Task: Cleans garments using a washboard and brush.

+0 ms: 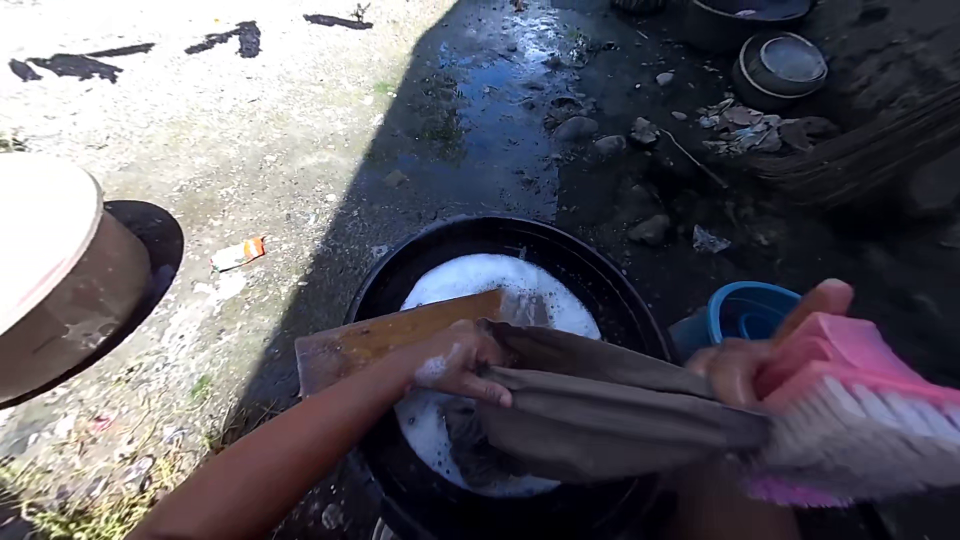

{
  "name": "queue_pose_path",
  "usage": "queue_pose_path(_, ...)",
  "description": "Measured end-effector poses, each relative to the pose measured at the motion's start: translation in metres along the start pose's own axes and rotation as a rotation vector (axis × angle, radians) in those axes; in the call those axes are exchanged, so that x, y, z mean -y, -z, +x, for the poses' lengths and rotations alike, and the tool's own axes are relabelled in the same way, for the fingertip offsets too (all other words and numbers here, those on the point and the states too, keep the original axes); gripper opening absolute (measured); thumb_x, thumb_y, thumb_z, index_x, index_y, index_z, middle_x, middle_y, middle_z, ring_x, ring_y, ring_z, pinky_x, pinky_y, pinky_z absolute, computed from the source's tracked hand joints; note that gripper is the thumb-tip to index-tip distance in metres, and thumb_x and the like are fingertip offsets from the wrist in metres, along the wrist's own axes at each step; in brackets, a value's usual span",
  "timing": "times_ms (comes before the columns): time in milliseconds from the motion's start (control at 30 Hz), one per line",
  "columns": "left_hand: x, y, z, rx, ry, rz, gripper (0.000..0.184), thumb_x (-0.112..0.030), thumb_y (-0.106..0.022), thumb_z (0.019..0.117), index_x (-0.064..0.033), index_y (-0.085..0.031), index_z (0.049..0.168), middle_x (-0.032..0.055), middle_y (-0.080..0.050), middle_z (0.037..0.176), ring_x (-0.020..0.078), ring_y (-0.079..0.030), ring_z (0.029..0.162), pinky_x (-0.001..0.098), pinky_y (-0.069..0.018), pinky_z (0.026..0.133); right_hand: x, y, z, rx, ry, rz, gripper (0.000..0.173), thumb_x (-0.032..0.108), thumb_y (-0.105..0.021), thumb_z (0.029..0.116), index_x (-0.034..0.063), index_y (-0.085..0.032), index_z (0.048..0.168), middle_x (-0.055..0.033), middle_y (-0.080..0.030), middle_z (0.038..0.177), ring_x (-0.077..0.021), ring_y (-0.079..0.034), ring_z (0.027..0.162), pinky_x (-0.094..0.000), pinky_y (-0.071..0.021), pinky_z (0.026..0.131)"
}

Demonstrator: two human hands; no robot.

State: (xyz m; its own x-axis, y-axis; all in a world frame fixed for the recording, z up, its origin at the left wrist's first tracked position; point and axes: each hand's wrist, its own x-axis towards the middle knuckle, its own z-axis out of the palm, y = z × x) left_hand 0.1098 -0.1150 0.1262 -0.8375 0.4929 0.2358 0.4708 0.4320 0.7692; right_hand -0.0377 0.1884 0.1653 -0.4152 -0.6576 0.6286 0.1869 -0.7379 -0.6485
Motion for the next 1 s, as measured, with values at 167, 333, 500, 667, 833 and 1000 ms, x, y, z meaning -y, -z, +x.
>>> queue_pose_path(167,-0.002,-0.003,-0.043,-0.079,0.377,-0.090,0.044,-0.026,-0.054,0.1041,0.0012,-0.057,0.070,-0.0017,-0.047,0.060,0.0006,-0.043,0.057,0.0204,-0.0357,0.055,-0.025,0.076,-0.008,-0.346,0.044,0.076,0.063,0.047,-0.081,0.0788,0.0081,-0.066,0.127,-0.0034,-0.077,0.101,-0.0092,-0.074,0.089,-0.0237,-0.0600,0.082)
queue_pose_path(333,0.032,0.001,-0.069,-0.026,1.010,0.171,0.046,-0.032,-0.042,0.1117,0.0102,-0.061,0.112,0.0296,-0.064,0.098,0.0440,-0.064,0.097,0.0612,-0.0479,0.089,-0.165,0.111,-0.032,-0.784,-0.566,-0.699,0.096,0.011,-0.069,0.0912,0.0028,-0.007,0.164,-0.0219,-0.056,0.136,-0.0149,-0.064,0.100,-0.0307,-0.0555,0.078)
queue_pose_path(500,0.038,-0.002,-0.076,0.030,1.186,0.392,0.050,-0.032,-0.031,0.1139,0.0072,-0.059,0.127,0.0322,-0.066,0.118,0.0484,-0.063,0.117,0.0633,-0.0452,0.100,-0.269,0.059,-0.053,-1.267,-0.446,-0.914,0.082,0.003,-0.065,0.0969,-0.0069,-0.014,0.161,-0.0292,-0.023,0.165,-0.0340,-0.029,0.154,-0.0384,-0.0235,0.125)
queue_pose_path(667,0.037,0.006,-0.103,-0.153,1.094,0.536,0.045,-0.027,-0.039,0.1118,0.0086,-0.065,0.120,0.0324,-0.070,0.109,0.0505,-0.067,0.109,0.0656,-0.0451,0.096,-0.278,0.063,-0.025,-0.628,-0.627,-1.289,0.046,0.016,-0.070,0.0938,0.0011,-0.064,0.137,-0.0380,-0.053,0.140,-0.0516,-0.053,0.130,-0.0556,-0.0427,0.111)
queue_pose_path(833,0.019,-0.022,-0.126,-0.459,0.902,0.618,0.038,-0.026,-0.050,0.1048,0.0050,-0.072,0.101,0.0238,-0.072,0.104,0.0508,-0.063,0.109,0.0672,-0.0434,0.083,-0.226,0.112,-0.049,-0.750,-0.550,-1.661,0.040,0.017,-0.068,0.0948,0.0073,-0.069,0.134,-0.0380,-0.047,0.147,-0.0561,-0.053,0.129,-0.0643,-0.0457,0.102)
queue_pose_path(1000,0.007,-0.029,-0.131,-0.278,1.121,0.569,0.042,-0.027,-0.043,0.1089,0.0050,-0.069,0.110,0.0245,-0.069,0.116,0.0478,-0.059,0.120,0.0631,-0.0436,0.089,-0.230,0.080,-0.051,-0.697,-1.070,-1.455,0.046,0.020,-0.045,0.1094,0.0003,-0.045,0.152,-0.0287,-0.047,0.152,-0.0447,-0.047,0.141,-0.0593,-0.0365,0.115)
